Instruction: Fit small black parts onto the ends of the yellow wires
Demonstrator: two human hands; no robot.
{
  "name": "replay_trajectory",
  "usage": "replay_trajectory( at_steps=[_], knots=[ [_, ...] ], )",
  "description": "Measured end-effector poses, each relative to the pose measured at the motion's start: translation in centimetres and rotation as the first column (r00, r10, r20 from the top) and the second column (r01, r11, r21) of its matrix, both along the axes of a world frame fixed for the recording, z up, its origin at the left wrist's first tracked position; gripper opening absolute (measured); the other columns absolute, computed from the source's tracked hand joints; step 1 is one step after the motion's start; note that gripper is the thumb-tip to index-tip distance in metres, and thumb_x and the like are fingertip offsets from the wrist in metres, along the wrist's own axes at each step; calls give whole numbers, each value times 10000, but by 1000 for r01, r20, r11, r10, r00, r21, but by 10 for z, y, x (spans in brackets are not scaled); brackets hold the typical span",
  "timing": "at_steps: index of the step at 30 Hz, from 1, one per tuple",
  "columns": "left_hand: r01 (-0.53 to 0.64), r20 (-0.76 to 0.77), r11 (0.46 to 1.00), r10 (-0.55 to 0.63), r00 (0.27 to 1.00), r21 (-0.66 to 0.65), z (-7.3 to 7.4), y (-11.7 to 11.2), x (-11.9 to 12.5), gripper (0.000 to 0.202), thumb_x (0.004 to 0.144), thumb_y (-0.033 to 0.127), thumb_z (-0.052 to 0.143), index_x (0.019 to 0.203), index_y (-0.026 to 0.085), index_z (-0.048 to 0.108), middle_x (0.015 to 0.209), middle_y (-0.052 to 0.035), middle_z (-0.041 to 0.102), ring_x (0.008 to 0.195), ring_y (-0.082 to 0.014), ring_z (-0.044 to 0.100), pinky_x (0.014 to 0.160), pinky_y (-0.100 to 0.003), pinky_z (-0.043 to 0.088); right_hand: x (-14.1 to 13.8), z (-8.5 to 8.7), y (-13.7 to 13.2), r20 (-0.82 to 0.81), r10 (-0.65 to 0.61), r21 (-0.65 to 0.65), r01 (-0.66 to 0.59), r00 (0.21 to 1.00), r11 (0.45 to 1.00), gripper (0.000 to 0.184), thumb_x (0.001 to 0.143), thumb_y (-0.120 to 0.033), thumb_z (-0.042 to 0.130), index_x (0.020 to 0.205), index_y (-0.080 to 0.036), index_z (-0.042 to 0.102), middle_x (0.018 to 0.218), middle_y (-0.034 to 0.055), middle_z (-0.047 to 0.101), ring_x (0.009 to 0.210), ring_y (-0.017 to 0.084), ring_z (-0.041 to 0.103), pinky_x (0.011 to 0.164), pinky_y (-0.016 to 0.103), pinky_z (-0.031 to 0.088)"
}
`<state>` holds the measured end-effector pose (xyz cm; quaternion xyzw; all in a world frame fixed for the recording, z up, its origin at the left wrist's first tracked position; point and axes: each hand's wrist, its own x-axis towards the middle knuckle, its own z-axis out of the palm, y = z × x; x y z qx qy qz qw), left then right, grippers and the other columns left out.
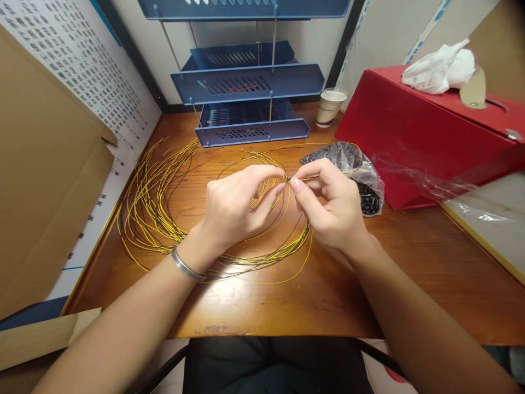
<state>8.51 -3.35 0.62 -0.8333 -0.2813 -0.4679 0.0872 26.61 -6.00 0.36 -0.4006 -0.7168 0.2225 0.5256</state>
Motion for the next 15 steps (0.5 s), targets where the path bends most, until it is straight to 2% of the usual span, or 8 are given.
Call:
replay_trajectory(
  at_steps=[6, 15],
  knots=[
    [21, -11, 1000, -21, 1000, 15, -1, -1, 0, 123, 922, 172, 644, 1045, 175, 638, 1009, -10, 772, 776, -96, 726, 672, -172, 544, 1, 0, 0, -6, 1, -7, -1, 1000, 1000, 80, 976, -253, 541, 910, -215, 518, 554, -64, 488, 441, 74, 475, 426, 248, 311],
    [7, -10, 1000, -7, 1000, 27, -2, -1, 1, 100, 945, 201, 615, 1041, 184, 639, 965, 2, 780, 753, -97, 734, 664, -175, 542, 1, 0, 0, -7, -1, -25, 0, 1000, 1000, 89, 976, -274, 547, 911, -221, 519, 560, -55, 486, 451, 85, 469, 438, 259, 313]
  ],
)
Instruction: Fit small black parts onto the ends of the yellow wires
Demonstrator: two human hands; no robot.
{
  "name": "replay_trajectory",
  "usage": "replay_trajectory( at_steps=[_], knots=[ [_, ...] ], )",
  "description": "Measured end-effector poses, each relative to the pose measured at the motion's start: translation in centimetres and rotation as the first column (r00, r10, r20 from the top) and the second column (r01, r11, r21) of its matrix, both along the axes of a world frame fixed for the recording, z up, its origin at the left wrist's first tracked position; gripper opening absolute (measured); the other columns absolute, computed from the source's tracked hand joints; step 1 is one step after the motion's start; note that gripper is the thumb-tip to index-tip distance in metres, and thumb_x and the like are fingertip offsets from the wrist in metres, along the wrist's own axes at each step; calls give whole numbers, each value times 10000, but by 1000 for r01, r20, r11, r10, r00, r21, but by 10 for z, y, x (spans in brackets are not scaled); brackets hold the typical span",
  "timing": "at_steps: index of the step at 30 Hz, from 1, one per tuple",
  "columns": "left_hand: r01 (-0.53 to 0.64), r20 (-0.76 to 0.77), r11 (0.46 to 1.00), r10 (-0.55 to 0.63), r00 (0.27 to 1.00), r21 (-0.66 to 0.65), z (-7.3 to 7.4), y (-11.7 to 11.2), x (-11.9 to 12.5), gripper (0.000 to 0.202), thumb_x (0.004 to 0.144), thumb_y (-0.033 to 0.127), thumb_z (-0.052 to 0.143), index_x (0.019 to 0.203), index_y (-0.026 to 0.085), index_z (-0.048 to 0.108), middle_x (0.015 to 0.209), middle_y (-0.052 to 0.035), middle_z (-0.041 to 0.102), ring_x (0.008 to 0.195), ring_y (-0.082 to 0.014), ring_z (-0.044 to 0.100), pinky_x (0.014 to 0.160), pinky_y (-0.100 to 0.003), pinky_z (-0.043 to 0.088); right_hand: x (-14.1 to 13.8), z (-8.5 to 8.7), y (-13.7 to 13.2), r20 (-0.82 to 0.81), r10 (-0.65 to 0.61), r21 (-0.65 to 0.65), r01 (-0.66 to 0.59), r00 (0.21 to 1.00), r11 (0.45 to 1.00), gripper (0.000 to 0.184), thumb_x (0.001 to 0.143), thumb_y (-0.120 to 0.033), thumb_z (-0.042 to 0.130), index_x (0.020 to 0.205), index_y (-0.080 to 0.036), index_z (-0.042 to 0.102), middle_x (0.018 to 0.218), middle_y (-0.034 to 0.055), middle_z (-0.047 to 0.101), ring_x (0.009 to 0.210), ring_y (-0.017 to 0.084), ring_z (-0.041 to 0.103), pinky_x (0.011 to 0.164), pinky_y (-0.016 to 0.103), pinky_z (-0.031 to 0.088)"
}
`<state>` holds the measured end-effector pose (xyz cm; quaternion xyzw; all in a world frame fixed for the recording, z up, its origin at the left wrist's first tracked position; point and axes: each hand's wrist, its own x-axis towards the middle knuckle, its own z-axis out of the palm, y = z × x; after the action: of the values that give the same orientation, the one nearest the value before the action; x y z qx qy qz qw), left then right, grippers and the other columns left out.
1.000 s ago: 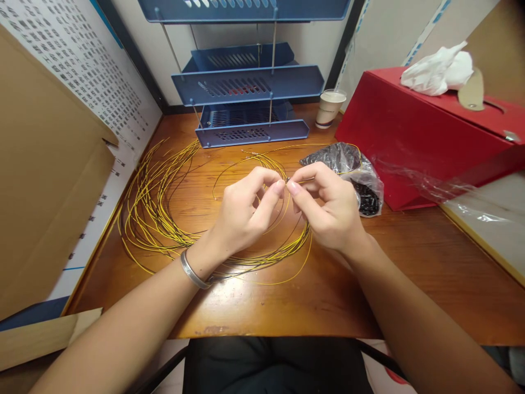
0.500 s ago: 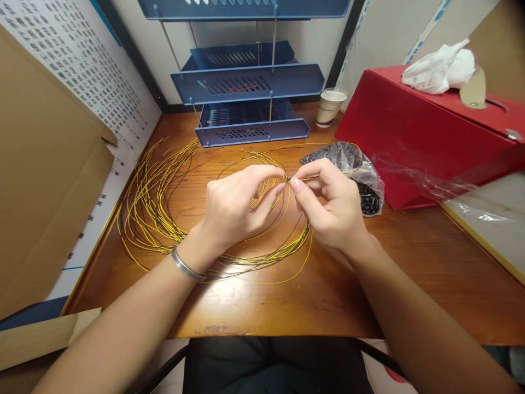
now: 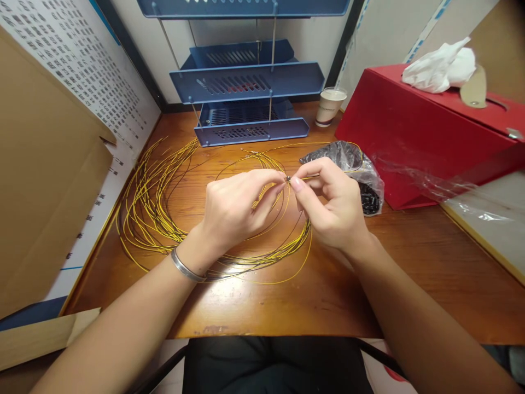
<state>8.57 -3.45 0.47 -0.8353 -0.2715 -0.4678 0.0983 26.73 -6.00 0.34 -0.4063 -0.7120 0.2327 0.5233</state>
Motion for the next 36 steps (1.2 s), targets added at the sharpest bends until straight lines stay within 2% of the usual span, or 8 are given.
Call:
replay_trajectory(
  at_steps=[12, 24, 36],
  knots=[
    [-6, -3, 1000, 6, 1000, 21, 1, 0, 0, 99, 928, 168, 630, 1025, 167, 653, 947, -7, 784, 718, -98, 725, 606, -185, 512, 0, 1, -1, -3, 6, 15, -5, 1000, 1000, 86, 974, -260, 551, 906, -219, 517, 560, -56, 487, 456, 84, 482, 435, 256, 305],
    [-37, -23, 999, 37, 999, -1, 0, -1, 0, 107, 959, 202, 590, 1040, 172, 653, 953, -14, 786, 707, -104, 727, 619, -184, 531, 0, 2, -1, 0, -1, 9, 1, 1000, 1000, 93, 971, -267, 556, 896, -222, 523, 551, -57, 485, 439, 80, 465, 424, 255, 305],
    [-8, -31, 999, 9, 999, 38, 2, -1, -1, 132, 936, 208, 632, 1064, 193, 655, 1018, -14, 783, 733, -104, 734, 631, -186, 541, 0, 5, -1, -68, 33, -62, -37, 997, 997, 94, 942, -265, 581, 869, -216, 548, 513, -68, 458, 424, 81, 431, 425, 256, 295]
  ],
)
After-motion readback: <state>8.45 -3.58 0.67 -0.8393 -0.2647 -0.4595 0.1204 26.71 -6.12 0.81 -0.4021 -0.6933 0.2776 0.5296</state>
